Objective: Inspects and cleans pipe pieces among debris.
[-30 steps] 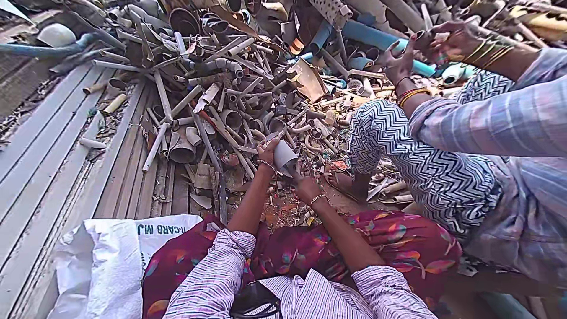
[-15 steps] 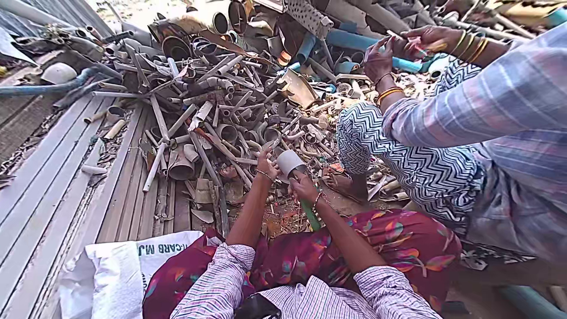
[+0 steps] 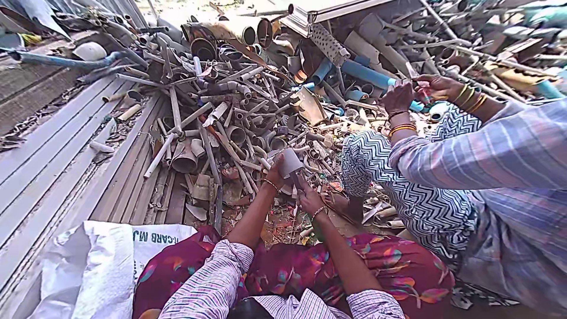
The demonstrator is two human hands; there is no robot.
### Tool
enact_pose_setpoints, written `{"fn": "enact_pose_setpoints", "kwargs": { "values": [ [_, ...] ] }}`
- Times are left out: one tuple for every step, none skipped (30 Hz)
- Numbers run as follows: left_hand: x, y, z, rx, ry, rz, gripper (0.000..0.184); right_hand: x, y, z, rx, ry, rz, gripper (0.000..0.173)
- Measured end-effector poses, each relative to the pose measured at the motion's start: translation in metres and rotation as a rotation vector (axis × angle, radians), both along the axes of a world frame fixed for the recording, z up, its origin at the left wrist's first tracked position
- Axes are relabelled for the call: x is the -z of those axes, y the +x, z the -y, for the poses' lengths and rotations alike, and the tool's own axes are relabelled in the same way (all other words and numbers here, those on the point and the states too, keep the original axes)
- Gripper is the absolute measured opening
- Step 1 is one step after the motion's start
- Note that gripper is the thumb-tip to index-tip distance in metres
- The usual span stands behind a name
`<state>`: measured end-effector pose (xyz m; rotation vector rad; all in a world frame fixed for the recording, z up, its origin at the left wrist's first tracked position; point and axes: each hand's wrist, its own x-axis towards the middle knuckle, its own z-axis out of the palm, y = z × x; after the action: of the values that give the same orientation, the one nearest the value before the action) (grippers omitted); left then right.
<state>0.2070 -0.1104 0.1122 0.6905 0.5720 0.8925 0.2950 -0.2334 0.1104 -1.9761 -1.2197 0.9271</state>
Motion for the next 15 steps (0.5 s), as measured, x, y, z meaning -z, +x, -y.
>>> {"fn": "enact_pose_setpoints", "kwargs": {
  "values": [
    [-0.001, -0.003, -0.006, -0.037, -0.002, -0.003, 0.031, 0.000, -0.001, -0.001, 0.000, -0.019, 0.093, 0.052],
    [-0.001, -0.006, -0.012, -0.073, 0.001, -0.012, 0.030, -0.003, -0.001, 0.000, 0.004, -0.039, 0.161, 0.053],
    [0.001, -0.010, -0.018, -0.100, 0.007, -0.026, 0.030, -0.006, -0.003, 0.000, 0.009, -0.060, 0.228, 0.053],
    [0.003, -0.013, -0.022, -0.124, 0.013, -0.053, 0.032, -0.009, -0.005, 0.001, 0.012, -0.090, 0.275, 0.055],
    [0.005, -0.013, -0.025, -0.161, 0.018, -0.093, 0.033, -0.011, -0.008, 0.000, 0.017, -0.119, 0.303, 0.056],
    [0.008, -0.013, -0.026, -0.197, 0.036, -0.124, 0.036, -0.012, -0.010, 0.000, 0.033, -0.126, 0.309, 0.056],
    [0.012, -0.012, -0.025, -0.227, 0.059, -0.144, 0.042, -0.013, -0.013, -0.001, 0.059, -0.128, 0.297, 0.055],
    [0.018, -0.011, -0.025, -0.248, 0.088, -0.168, 0.050, -0.014, -0.014, -0.001, 0.091, -0.129, 0.279, 0.054],
    [0.022, -0.010, -0.025, -0.269, 0.104, -0.182, 0.058, -0.015, -0.014, -0.002, 0.132, -0.126, 0.254, 0.054],
    [0.023, -0.009, -0.025, -0.291, 0.109, -0.189, 0.064, -0.016, -0.012, -0.002, 0.180, -0.112, 0.218, 0.055],
    [0.024, -0.009, -0.025, -0.307, 0.110, -0.191, 0.067, -0.015, -0.009, -0.003, 0.229, -0.093, 0.179, 0.056],
    [0.024, -0.009, -0.026, -0.315, 0.107, -0.186, 0.068, -0.011, -0.006, -0.004, 0.276, -0.050, 0.157, 0.056],
    [0.025, -0.008, -0.026, -0.310, 0.100, -0.182, 0.071, -0.007, -0.005, -0.006, 0.303, 0.012, 0.142, 0.055],
    [0.026, -0.006, -0.025, -0.288, 0.084, -0.179, 0.074, -0.003, -0.007, -0.007, 0.314, 0.100, 0.140, 0.054],
    [0.025, -0.002, -0.021, -0.262, 0.058, -0.178, 0.076, 0.000, -0.009, -0.007, 0.309, 0.199, 0.152, 0.054]
  ]
}}
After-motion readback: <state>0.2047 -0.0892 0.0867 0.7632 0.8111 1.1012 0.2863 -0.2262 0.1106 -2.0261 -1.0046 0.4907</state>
